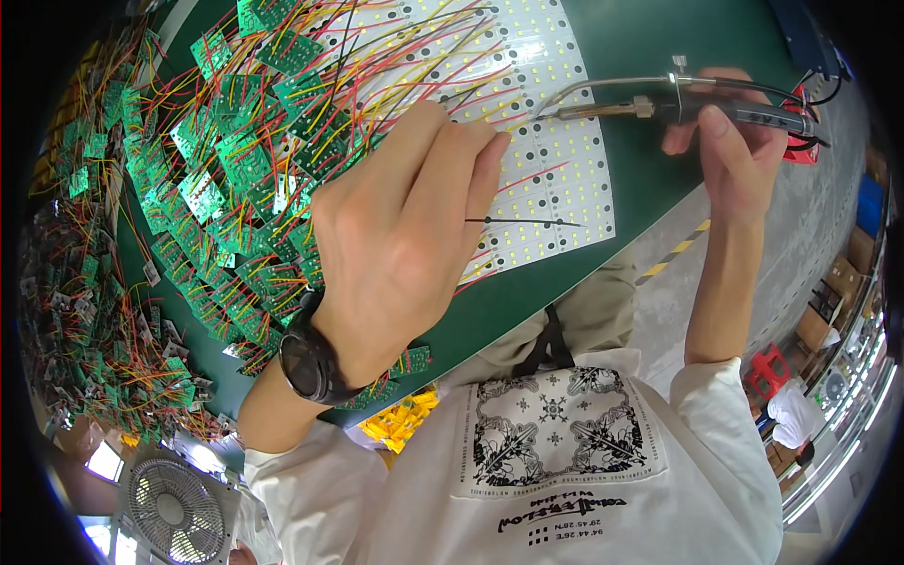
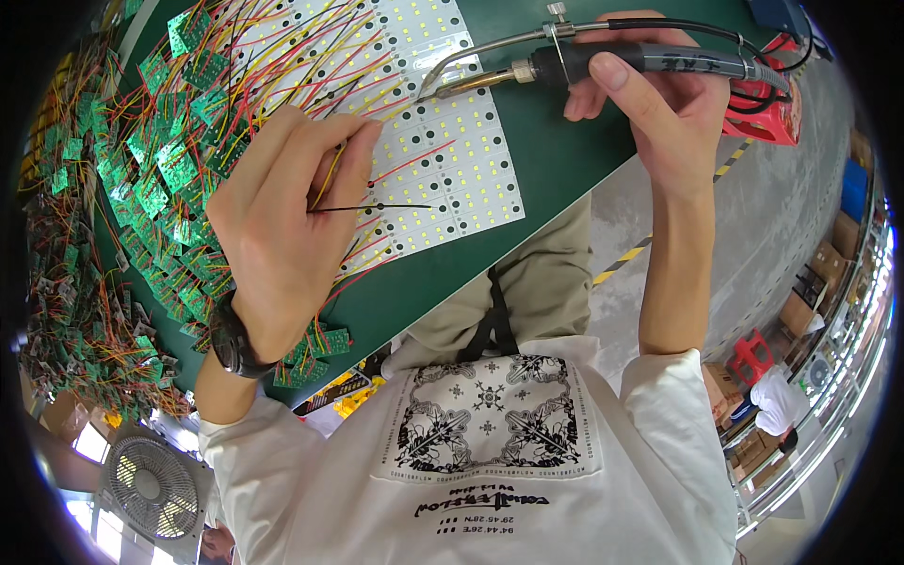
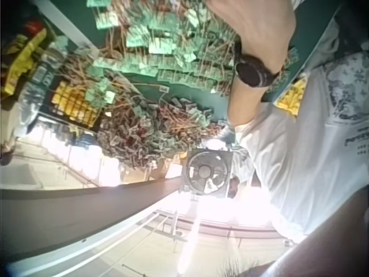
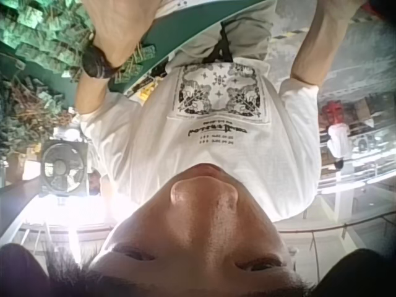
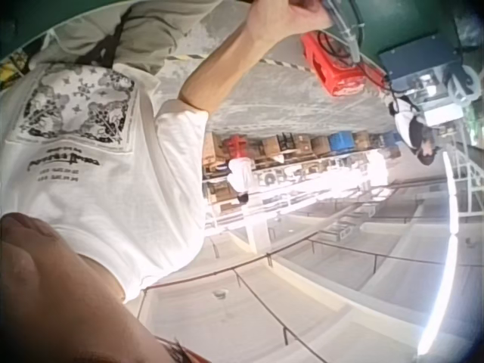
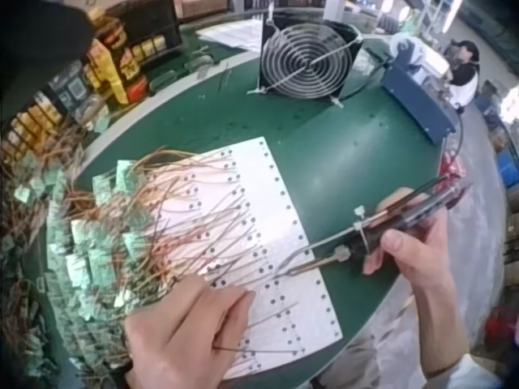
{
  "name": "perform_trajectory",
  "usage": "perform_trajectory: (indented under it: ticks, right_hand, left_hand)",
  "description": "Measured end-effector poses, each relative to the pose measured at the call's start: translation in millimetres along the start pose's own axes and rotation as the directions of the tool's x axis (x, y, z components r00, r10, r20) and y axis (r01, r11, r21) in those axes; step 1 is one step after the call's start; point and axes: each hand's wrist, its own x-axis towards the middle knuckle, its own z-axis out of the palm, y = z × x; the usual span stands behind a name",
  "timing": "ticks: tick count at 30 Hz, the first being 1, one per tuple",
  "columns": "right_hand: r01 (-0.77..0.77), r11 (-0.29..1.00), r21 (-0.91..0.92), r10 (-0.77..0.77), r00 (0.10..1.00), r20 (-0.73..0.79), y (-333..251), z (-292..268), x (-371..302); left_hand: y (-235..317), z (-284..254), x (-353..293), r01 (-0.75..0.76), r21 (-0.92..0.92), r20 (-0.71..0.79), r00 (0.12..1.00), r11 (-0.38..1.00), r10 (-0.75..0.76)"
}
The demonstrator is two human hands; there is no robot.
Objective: The person solders wires from small circuit boards onto an LED panel using a soldering tool, sets the completed assembly onto a pile, and then places a new LED panel on the table to solder more circuit board wires onto it.
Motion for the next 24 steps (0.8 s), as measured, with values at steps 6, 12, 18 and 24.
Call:
perform_trajectory:
  ticks: [6, 12, 18, 24]
  right_hand:
    - [-0.004, 1.0, -0.018, 0.004, 1.0, 0.003, 1.3, 2.0, 0.0]
    - [0.011, 1.0, -0.023, -0.011, 1.0, 0.001, 1.5, 0.1, -0.8]
    - [0.013, 1.0, -0.005, -0.013, 1.0, 0.012, 5.4, 1.6, -0.6]
    - [-0.003, 1.0, -0.006, 0.003, 0.999, -0.045, 3.1, -1.1, -2.4]
  left_hand:
    - [-1.9, -0.6, -1.7, -0.009, -0.005, -0.011, 1.0, 1.0, 0.009]
    - [-2.9, 0.6, -1.3, -0.011, -0.02, -0.004, 1.0, 1.0, 0.011]
    - [-2.8, -1.1, -2.8, -0.006, -0.003, 0.008, 1.0, 1.0, 0.006]
    - [-3.5, 1.3, -2.3, -0.013, -0.002, -0.005, 1.0, 1.0, 0.013]
